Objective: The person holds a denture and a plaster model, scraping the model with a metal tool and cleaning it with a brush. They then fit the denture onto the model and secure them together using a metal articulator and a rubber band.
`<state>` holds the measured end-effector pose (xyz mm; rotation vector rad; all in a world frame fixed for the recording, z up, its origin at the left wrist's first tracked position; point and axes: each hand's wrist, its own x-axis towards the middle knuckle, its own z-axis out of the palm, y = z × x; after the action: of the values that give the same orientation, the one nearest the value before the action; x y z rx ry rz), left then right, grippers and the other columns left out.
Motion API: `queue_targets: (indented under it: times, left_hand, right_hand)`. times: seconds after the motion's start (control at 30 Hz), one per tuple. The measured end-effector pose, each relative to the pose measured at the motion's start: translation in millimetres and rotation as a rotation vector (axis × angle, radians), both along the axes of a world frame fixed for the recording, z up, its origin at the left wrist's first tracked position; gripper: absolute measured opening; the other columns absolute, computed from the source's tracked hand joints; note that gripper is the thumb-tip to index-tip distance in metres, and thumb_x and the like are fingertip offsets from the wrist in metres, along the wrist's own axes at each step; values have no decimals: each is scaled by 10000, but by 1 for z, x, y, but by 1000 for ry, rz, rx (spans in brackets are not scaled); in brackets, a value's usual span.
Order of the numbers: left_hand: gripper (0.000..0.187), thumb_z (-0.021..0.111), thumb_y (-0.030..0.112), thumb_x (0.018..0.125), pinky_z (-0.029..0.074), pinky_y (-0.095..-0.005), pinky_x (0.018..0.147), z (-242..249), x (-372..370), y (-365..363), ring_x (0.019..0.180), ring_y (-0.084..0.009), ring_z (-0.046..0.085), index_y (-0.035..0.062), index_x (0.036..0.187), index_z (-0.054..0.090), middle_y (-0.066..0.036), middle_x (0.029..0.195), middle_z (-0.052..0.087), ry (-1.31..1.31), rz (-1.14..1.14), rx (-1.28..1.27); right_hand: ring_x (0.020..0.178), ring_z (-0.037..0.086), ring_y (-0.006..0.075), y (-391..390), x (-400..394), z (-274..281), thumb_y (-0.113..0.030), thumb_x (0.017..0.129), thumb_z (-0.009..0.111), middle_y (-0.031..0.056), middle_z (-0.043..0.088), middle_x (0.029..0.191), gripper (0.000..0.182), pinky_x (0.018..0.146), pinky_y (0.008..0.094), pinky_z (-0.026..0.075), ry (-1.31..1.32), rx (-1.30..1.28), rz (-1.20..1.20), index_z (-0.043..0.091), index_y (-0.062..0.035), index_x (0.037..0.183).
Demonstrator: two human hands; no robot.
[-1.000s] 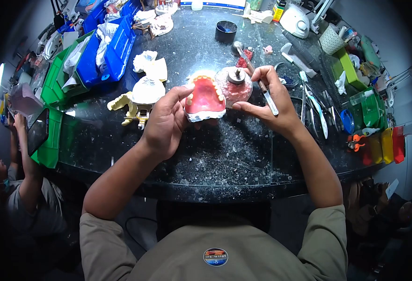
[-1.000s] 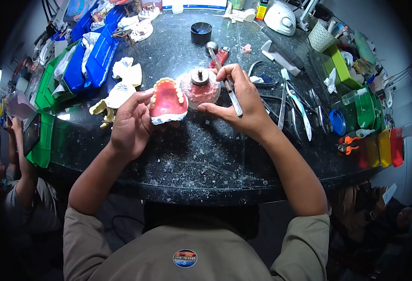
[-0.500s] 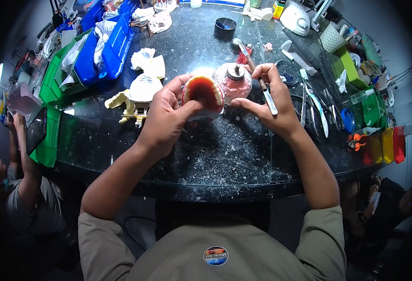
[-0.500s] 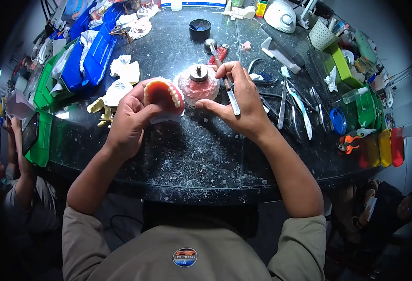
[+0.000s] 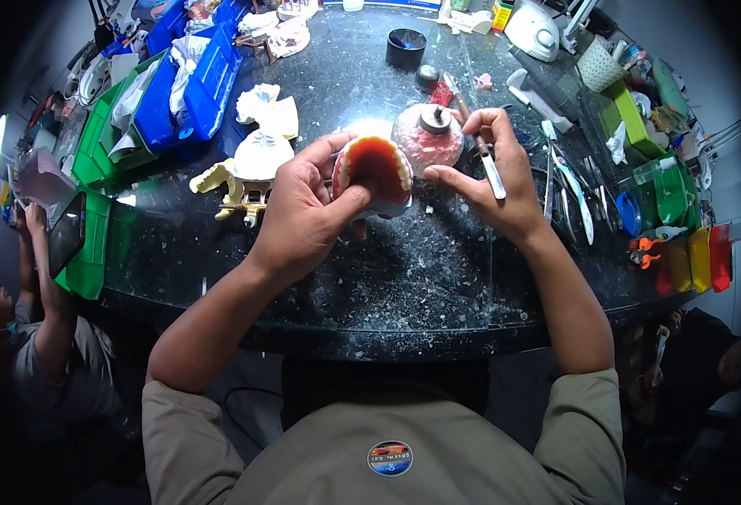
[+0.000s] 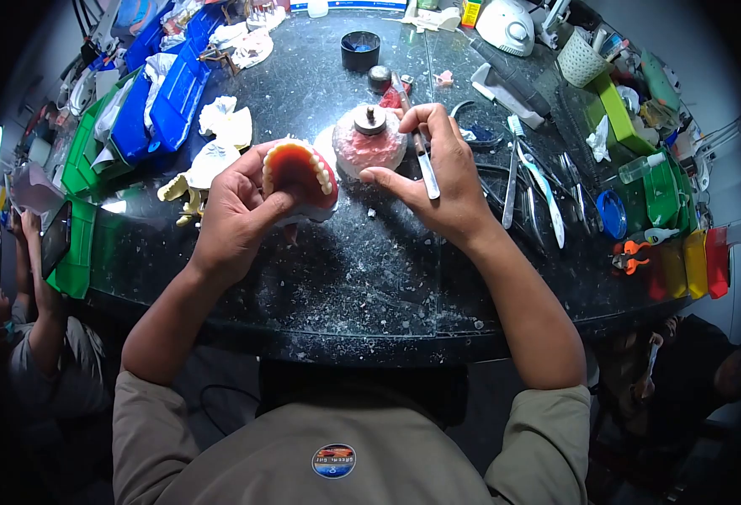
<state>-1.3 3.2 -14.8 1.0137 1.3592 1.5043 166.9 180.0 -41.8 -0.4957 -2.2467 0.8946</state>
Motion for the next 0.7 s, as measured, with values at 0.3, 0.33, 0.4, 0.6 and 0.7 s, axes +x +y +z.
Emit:
queue_targets:
  times: [0.3,0.33,0.4,0.6,0.7]
  left_hand:
    - [558,538,85,822,570,-272,577,3,-5,1,861,-202,685,-78,1329,372,-175,1085,627,-376,-147,-42]
    - [569,514,94,822,574,-278,587,5,-5,0,868,-223,685,-88,1337,355,-193,1100,618,-408,-157,-33]
    - [593,465,112,821,582,-291,608,11,-3,-1,883,-265,685,-107,1353,320,-228,1131,598,-467,-178,-8]
    - [626,450,139,818,586,-297,639,-2,-8,-1,904,-313,678,-137,1359,295,-263,1181,566,-538,-135,38]
    - [635,452,136,814,590,-301,641,1,-7,0,905,-315,678,-145,1359,290,-264,1185,564,-530,-157,53]
  right_hand:
    - [798,525,153,4,3,2,-318,704,842,74,529,902,576,756,307,457,-22,-12,-24,445,-54,1027]
    - [786,521,147,3,3,2,-318,705,842,72,528,889,575,748,305,456,-24,3,-26,444,-54,1027]
    - [762,515,135,3,3,3,-317,708,842,68,527,864,574,733,300,454,-23,39,-32,443,-55,1027]
    - [703,473,117,1,4,8,-324,702,845,44,510,837,563,681,281,438,-58,8,-46,448,-62,1005]
    - [715,483,120,2,4,2,-316,696,849,49,519,842,555,681,280,440,-17,22,-26,453,-65,992]
